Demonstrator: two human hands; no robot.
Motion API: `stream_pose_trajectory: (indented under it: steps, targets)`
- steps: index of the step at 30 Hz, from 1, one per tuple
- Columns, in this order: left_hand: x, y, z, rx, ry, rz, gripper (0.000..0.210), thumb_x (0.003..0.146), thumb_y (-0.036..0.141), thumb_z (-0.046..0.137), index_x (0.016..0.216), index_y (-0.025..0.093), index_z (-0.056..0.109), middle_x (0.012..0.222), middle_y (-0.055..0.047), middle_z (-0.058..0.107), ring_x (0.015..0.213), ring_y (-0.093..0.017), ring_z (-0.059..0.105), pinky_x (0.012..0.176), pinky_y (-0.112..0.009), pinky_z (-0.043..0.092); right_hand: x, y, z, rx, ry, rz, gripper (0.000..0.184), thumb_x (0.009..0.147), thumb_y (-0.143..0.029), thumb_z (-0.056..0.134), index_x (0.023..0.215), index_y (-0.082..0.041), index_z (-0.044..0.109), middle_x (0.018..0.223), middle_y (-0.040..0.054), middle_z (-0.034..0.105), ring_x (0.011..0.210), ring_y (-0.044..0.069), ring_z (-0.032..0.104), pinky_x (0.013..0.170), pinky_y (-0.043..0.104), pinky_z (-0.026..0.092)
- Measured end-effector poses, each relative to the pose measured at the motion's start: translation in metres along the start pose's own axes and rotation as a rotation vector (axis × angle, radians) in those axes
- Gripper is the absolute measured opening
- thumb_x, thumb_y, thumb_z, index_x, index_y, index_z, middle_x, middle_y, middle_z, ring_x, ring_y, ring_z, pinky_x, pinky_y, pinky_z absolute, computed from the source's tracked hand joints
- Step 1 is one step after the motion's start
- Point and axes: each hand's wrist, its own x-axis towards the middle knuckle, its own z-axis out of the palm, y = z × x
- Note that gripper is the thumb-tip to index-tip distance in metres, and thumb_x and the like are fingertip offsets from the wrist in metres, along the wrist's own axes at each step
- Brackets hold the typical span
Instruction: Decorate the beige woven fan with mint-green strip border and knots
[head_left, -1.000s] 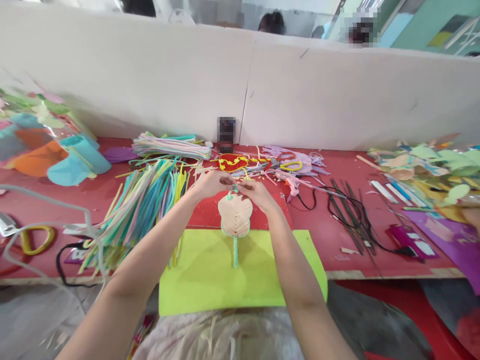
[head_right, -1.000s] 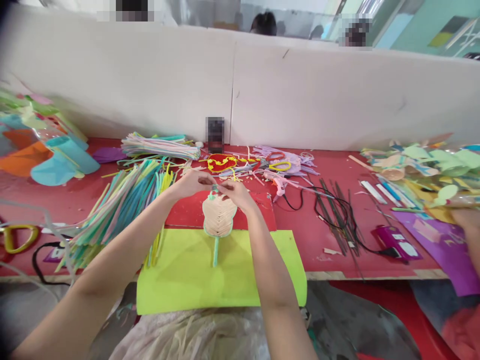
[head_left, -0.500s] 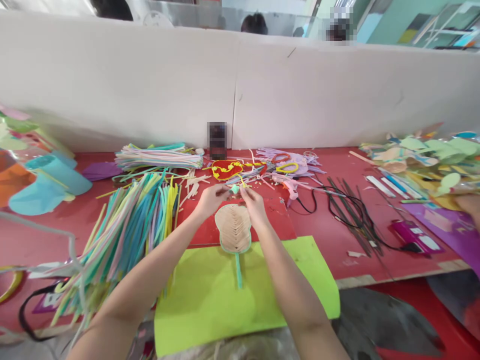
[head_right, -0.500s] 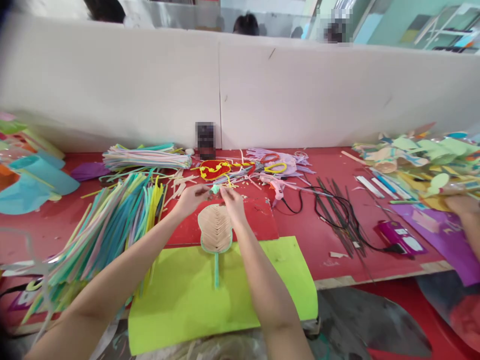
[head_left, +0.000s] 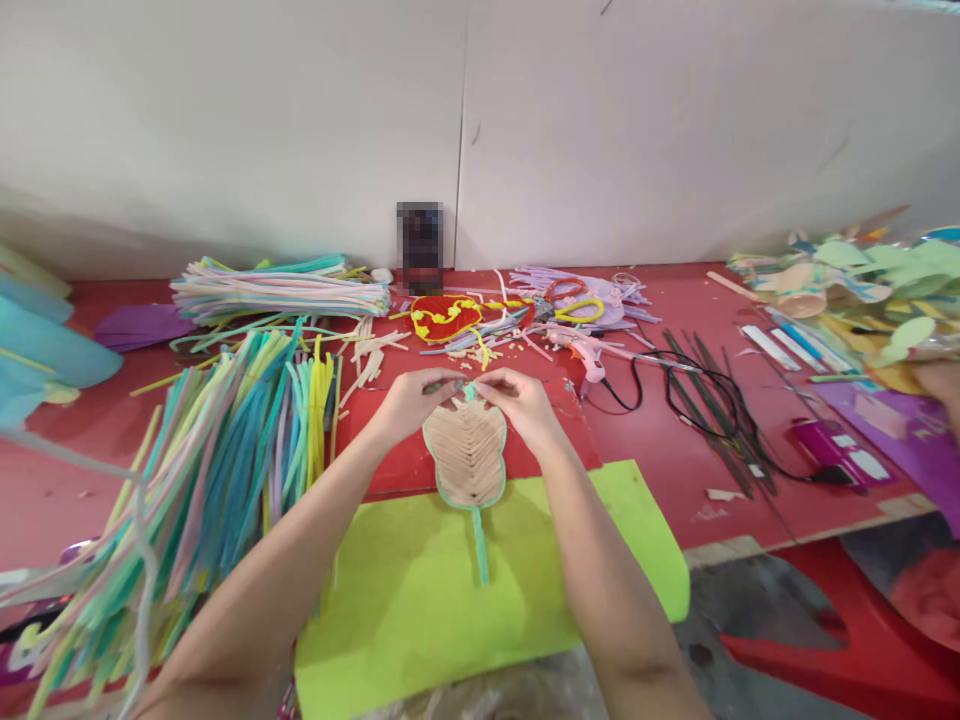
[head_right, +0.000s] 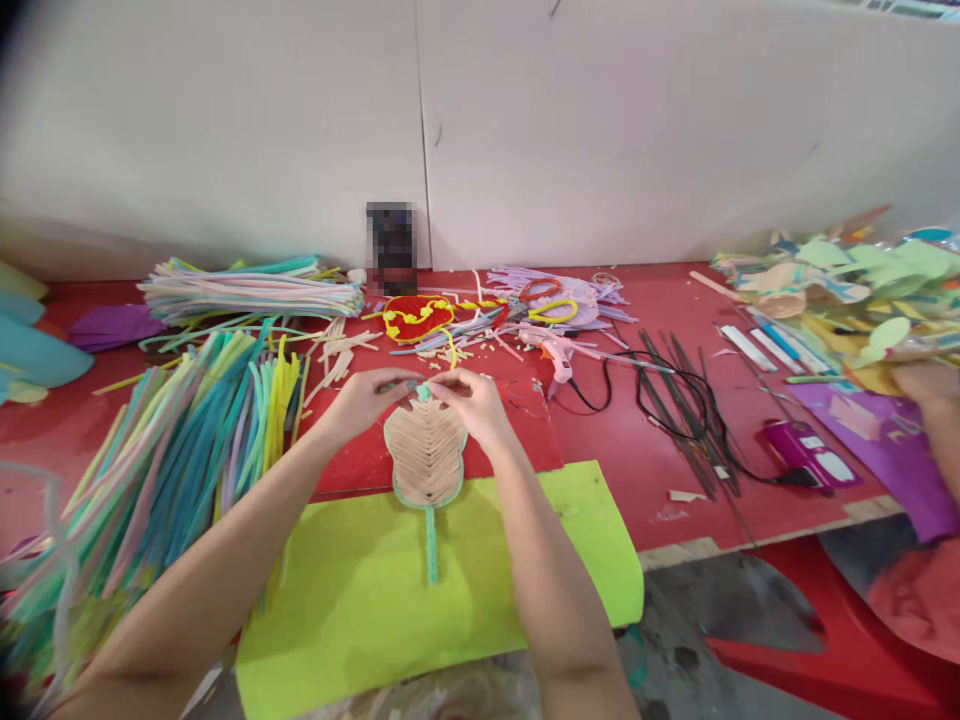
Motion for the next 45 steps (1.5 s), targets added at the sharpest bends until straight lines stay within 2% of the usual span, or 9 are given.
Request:
stream_pose_trajectory:
  steps: [4,8,12,18,22,26,30,40,45]
  targets:
    - [-0.002,0.001,0.013,0.093,0.22,0.188,0.023,0.086,0.031,0.053,0.103,0.019,0.064,0.101,-0.006,0.069,0.093,-0.017,0.063,0.084,-0.031,0.049,0.001,0.002,0.004,0.05,0.144,-0.013,0.023,0.07,-0.04,0.071,0.082,-0.02,0.068,0.079,0.002,0.069,0.073,0.014,0.062,0.071,0.029,0.05]
    - [-0.004,-0.007,0.022,0.177,0.283,0.28,0.032,0.076,0.026,0.068,0.107,0.022,0.062,0.103,-0.004,0.066,0.093,-0.017,0.061,0.085,-0.032,0.048,0.0,0.003,0.007,0.122,0.215,-0.02,0.025,0.07,-0.039,0.072,0.085,-0.02,0.068,0.082,0.0026,0.069,0.077,0.015,0.063,0.075,0.029,0.05]
    - [-0.004,-0.014,0.025,0.126,0.312,0.26,0.024,0.077,0.024,0.067,0.1,0.021,0.065,0.096,-0.003,0.068,0.089,-0.015,0.062,0.082,-0.03,0.049,0.0,0.005,0.011,0.113,0.207,-0.025,0.024,0.068,-0.039,0.074,0.081,-0.02,0.068,0.081,0.0026,0.07,0.077,0.015,0.064,0.074,0.029,0.052]
    - [0.0,-0.02,0.026,-0.124,0.407,0.09,0.017,0.078,0.026,0.064,0.094,0.019,0.067,0.092,-0.004,0.071,0.086,-0.016,0.065,0.081,-0.031,0.05,-0.001,0.009,0.013,0.153,0.127,0.033,0.033,0.074,-0.049,0.064,0.092,-0.022,0.068,0.093,0.0057,0.071,0.084,0.019,0.067,0.069,0.032,0.056]
    - [0.003,-0.023,0.025,-0.228,0.375,0.04,0.019,0.077,0.027,0.065,0.094,0.018,0.067,0.094,-0.005,0.071,0.087,-0.016,0.065,0.083,-0.031,0.051,-0.001,0.013,0.016,0.118,0.065,0.043,0.032,0.071,-0.045,0.069,0.091,-0.02,0.069,0.088,0.0052,0.071,0.083,0.019,0.067,0.07,0.032,0.057]
    - [0.003,-0.022,0.026,-0.234,0.321,0.004,0.021,0.076,0.028,0.066,0.093,0.017,0.067,0.094,-0.006,0.072,0.087,-0.017,0.066,0.083,-0.032,0.051,0.0,0.017,0.018,0.097,0.081,0.025,0.031,0.071,-0.044,0.069,0.091,-0.02,0.07,0.09,0.0051,0.072,0.082,0.019,0.068,0.07,0.032,0.058]
    - [0.002,-0.018,0.026,-0.204,0.325,-0.013,0.02,0.076,0.027,0.065,0.093,0.016,0.068,0.094,-0.006,0.072,0.086,-0.017,0.066,0.084,-0.034,0.052,0.001,0.019,0.017,0.062,0.1,0.028,0.031,0.071,-0.044,0.069,0.089,-0.02,0.07,0.087,0.005,0.072,0.077,0.019,0.068,0.069,0.033,0.058]
    - [-0.001,-0.02,0.029,-0.058,0.357,0.083,0.027,0.074,0.032,0.068,0.096,0.017,0.066,0.094,-0.005,0.069,0.085,-0.016,0.062,0.078,-0.029,0.049,0.0,0.016,0.017,0.116,0.102,0.043,0.025,0.068,-0.04,0.072,0.081,-0.019,0.069,0.073,0.0018,0.07,0.064,0.015,0.065,0.068,0.032,0.056]
    - [-0.002,-0.02,0.029,-0.062,0.38,0.08,0.02,0.077,0.03,0.064,0.093,0.018,0.068,0.09,-0.004,0.07,0.083,-0.016,0.063,0.08,-0.031,0.05,0.0,0.016,0.018,0.117,0.093,0.059,0.026,0.067,-0.042,0.072,0.08,-0.02,0.069,0.072,0.0016,0.069,0.067,0.016,0.065,0.069,0.033,0.056]
